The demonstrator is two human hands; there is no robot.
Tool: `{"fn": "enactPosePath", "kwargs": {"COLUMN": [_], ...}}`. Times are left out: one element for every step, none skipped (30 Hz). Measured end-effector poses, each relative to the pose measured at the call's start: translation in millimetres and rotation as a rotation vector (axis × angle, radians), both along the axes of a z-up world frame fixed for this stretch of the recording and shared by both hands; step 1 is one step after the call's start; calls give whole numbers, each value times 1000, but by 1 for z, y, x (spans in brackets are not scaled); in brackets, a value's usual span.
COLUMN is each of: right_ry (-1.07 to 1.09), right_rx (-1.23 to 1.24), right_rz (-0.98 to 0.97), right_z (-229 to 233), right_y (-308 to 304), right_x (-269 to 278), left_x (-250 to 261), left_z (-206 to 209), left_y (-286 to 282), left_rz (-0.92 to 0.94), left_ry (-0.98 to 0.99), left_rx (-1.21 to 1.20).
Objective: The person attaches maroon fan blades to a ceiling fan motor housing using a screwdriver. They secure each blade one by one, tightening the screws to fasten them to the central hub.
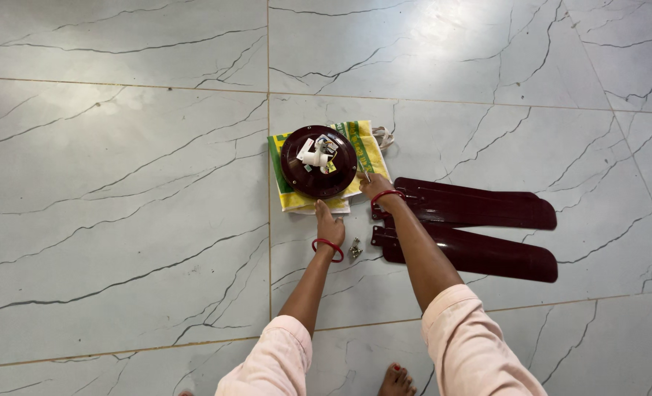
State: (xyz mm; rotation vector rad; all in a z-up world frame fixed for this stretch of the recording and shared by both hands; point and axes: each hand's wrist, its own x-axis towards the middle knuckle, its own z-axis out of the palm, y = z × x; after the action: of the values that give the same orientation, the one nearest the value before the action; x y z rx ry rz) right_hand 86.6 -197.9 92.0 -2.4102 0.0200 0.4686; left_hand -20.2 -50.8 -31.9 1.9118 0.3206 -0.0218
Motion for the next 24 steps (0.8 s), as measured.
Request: {"fn": "enactPosePath", "kwargs": {"right_ry": [13,26,39,38,38,38,41,44,47,46,41,37,33,30,24,25,27,29,36,43,53,53,53,53], "right_rx": [6,12,18,-36,-90,-143,-165,-186,-208,-228,-249,-269,-304,-338,-373,-399,-427,-455,-475,-495,-513,-522,-528,-534], "right_rz": [13,25,39,58,76,94,114,134,155,188,221,255,281,308,335,357,379,400,413,426,441,448,458,467], "right_z": [6,13,18,24,29,33,37,41,45,49,54,58,62,66,72,77,83,89,96,103,110,117,124,131], "right_y": [-2,-5,-7,-8,-11,-13,-17,-22,-27,-32,-37,-41,-46,-51,-55,-58,-63,-66,-70,-75,-79,-83,-87,-92], "right_x": [0,1,2,3,4,5,5,6,6,7,9,11,10,9,9,7,3,-1,-5,-10,-16,-21,-26,-31], "left_x": [-2,-4,-5,-6,-7,-8,-9,-10,-12,-13,-12,-10,-10,-11,-10,-10,-10,-10,-11,-12,-14,-17,-20,-23], "left_z": [2,4,7,10,14,17,21,24,27,30,33,35,35,34,34,33,32,31,30,30,31,32,35,38], "left_y": [-4,-7,-12,-16,-21,-26,-31,-36,-40,-45,-50,-55,-59,-64,-70,-75,-80,-84,-90,-96,-101,-108,-112,-117], "left_rz": [-1,-3,-11,-20,-29,-35,-39,-44,-53,-61,-69,-83,-99,-114,-111,-109,-107,-109,-110,-112,-121,-131,-139,-144], "left_ry": [10,21,11,1,-9,5,20,34,42,51,57,23,-8,-39,-39,-39,-38,-32,-26,-20,-8,4,17,25], "left_rx": [-8,-15,-8,-1,6,-12,-30,-48,-56,-63,-71,-53,-36,-18,-19,-21,-24,-33,-44,-55,-57,-59,-58,-72]}}
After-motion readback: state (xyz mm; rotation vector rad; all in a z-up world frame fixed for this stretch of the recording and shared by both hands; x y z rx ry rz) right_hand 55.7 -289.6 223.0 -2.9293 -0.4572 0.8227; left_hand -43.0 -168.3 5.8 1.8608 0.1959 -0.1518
